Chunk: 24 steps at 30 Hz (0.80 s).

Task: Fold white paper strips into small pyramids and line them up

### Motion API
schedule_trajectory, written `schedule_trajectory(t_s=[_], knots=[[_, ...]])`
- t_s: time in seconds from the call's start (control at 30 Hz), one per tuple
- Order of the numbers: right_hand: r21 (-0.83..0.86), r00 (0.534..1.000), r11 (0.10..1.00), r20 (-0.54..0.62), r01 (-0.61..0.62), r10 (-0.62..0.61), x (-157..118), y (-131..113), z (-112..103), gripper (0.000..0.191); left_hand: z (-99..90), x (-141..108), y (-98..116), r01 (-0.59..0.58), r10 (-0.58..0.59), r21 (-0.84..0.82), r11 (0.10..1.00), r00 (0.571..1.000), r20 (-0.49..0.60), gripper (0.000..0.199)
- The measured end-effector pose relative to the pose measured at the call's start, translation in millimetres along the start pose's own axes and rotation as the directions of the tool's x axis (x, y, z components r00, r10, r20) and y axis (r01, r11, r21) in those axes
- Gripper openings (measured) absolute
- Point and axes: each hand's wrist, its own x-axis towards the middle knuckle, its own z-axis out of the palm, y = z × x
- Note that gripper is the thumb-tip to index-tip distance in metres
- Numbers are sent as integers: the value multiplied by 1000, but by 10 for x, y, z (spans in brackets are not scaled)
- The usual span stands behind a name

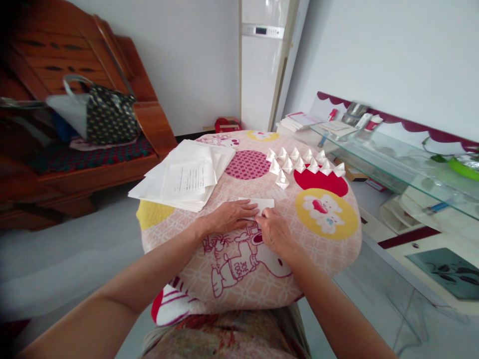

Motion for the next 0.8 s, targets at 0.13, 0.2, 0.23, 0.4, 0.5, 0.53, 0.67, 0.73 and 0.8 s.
schedule_trajectory(t_s=[0.13,0.2,0.23,0.4,0.5,0.53,0.67,0.73,0.8], knots=[[-14,1000,1000,14,9,-9,-40,-39,11,30,1,17,19,33,-33,0,999,999,10,43],[-30,1000,999,6,13,-13,-63,-45,21,33,4,25,26,54,-54,-8,999,998,12,42],[-40,1000,999,0,16,-16,-75,-47,28,34,7,27,29,61,-61,-10,998,998,8,41],[-112,999,993,-10,30,-31,-129,-44,53,32,8,30,35,71,-71,-12,997,997,5,39],[-160,1000,987,-17,22,-25,-186,5,38,32,-1,29,38,72,-72,-15,997,997,14,40],[-174,1000,985,-22,16,-20,-213,34,25,32,-2,29,38,71,-71,-13,997,997,15,40],[-191,999,981,-22,-30,26,-329,189,-65,33,11,33,26,78,-78,-2,997,997,18,40],[-174,998,983,-20,-57,55,-351,258,-118,33,24,37,17,77,-77,-2,997,997,21,40],[-116,996,989,-44,-86,82,-324,291,-160,35,34,42,10,75,-74,-2,997,997,19,40]])
